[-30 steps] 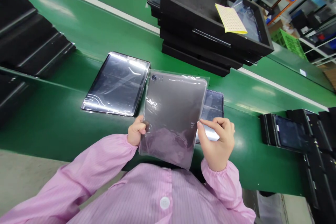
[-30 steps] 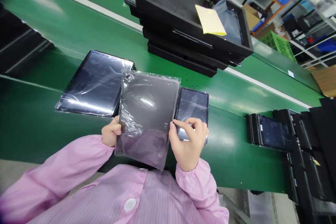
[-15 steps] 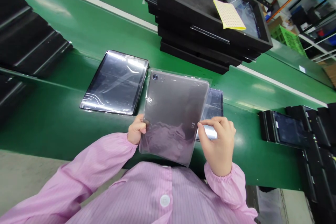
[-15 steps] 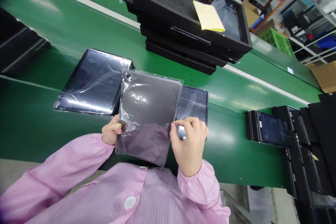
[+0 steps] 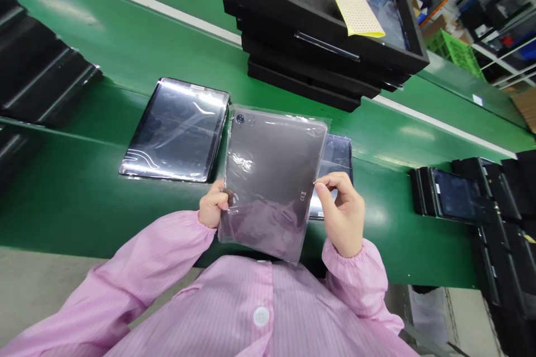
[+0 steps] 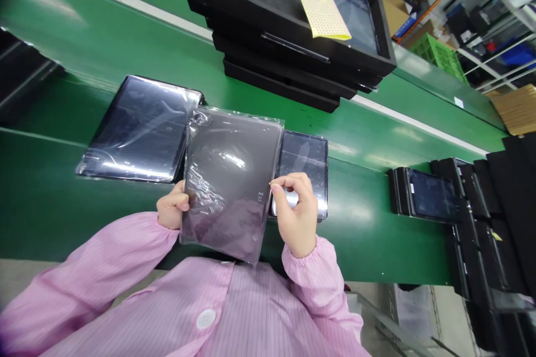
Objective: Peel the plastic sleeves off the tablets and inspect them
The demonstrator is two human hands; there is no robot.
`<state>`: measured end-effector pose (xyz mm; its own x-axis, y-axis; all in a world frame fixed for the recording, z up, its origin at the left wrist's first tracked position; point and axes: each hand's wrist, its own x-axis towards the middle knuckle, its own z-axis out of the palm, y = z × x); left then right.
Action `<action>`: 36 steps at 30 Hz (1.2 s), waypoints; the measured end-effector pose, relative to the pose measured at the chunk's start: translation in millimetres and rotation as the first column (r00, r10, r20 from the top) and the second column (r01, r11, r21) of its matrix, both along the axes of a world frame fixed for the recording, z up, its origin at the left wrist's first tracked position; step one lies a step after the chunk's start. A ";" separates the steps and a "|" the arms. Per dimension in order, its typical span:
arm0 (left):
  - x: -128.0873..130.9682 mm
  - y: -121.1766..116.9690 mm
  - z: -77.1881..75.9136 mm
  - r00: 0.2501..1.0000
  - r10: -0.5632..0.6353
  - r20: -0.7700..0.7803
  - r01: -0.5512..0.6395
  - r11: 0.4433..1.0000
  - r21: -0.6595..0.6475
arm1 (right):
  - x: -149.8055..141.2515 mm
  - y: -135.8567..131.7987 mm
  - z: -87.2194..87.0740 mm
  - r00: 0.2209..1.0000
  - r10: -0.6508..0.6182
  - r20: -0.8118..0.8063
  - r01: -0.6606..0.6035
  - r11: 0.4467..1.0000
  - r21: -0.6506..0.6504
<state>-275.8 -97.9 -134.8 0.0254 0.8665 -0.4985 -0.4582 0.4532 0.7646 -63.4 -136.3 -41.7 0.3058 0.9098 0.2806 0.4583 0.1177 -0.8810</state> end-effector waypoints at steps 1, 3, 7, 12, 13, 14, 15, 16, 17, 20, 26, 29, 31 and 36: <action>0.5 0.3 1.2 1.000 -0.005 -0.001 0.005 1.000 0.003 | 0.0 -0.3 -0.7 1.000 -0.007 0.004 0.007 1.000 0.006; 1.8 0.8 3.5 1.000 -0.008 -0.006 0.008 1.000 0.003 | 0.3 -0.8 -1.9 1.000 -0.017 0.013 0.016 1.000 0.020; 3.3 0.8 6.0 0.998 0.033 -0.052 -0.033 0.999 -0.007 | 1.8 -1.5 -3.3 0.999 -0.029 0.039 0.027 0.999 0.040; 3.4 0.8 6.9 0.999 0.001 -0.042 0.000 1.000 0.028 | 3.7 -3.1 -3.0 0.998 -0.005 0.065 0.001 0.999 0.054; 3.5 1.0 7.0 0.999 -0.002 -0.046 0.003 1.000 0.027 | 3.8 -3.6 -2.8 0.997 -0.001 0.074 -0.003 0.998 0.061; 3.6 1.1 7.1 0.999 -0.001 -0.052 0.002 1.000 0.020 | 3.8 -4.2 -2.7 0.996 0.002 0.089 -0.008 0.998 0.068; 3.6 1.2 6.9 0.998 0.005 -0.059 -0.004 1.000 0.011 | 3.7 -4.7 -2.6 0.994 0.006 0.109 -0.014 0.997 0.073; 3.4 1.2 6.5 0.998 0.009 -0.062 -0.008 1.000 0.002 | 3.6 -5.1 -2.6 0.991 0.011 0.135 -0.021 0.997 0.077; 3.1 1.1 5.7 0.998 0.008 -0.058 -0.008 1.000 -0.004 | 3.6 -5.5 -2.6 0.986 0.014 0.164 -0.028 0.996 0.080; 0.6 0.1 1.9 0.999 -0.021 -0.025 0.021 1.000 -0.008 | 3.9 -6.0 -2.4 0.964 0.013 0.265 -0.041 0.994 0.102; -0.8 -0.5 1.0 0.999 -0.031 0.007 0.032 0.999 -0.026 | 5.6 -7.7 0.6 0.898 -0.003 0.439 -0.050 0.993 0.109; 1.4 0.0 4.4 0.999 -0.037 0.005 0.037 0.999 -0.014 | 6.2 -8.6 0.9 0.874 -0.003 0.486 -0.058 0.992 0.111; 2.4 0.2 5.9 0.999 -0.047 0.006 0.047 0.999 -0.004 | 6.5 -8.7 0.8 0.859 -0.010 0.511 -0.060 0.991 0.120; 2.3 0.2 6.6 0.999 -0.039 0.004 0.039 0.999 -0.010 | 7.0 -8.4 1.8 0.840 -0.011 0.543 -0.061 0.992 0.114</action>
<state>-273.5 -97.8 -128.3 0.0615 0.8595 -0.5074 -0.4431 0.4790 0.7578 -56.4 -144.7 -39.8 0.0501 0.8627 0.5032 0.8529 0.2252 -0.4709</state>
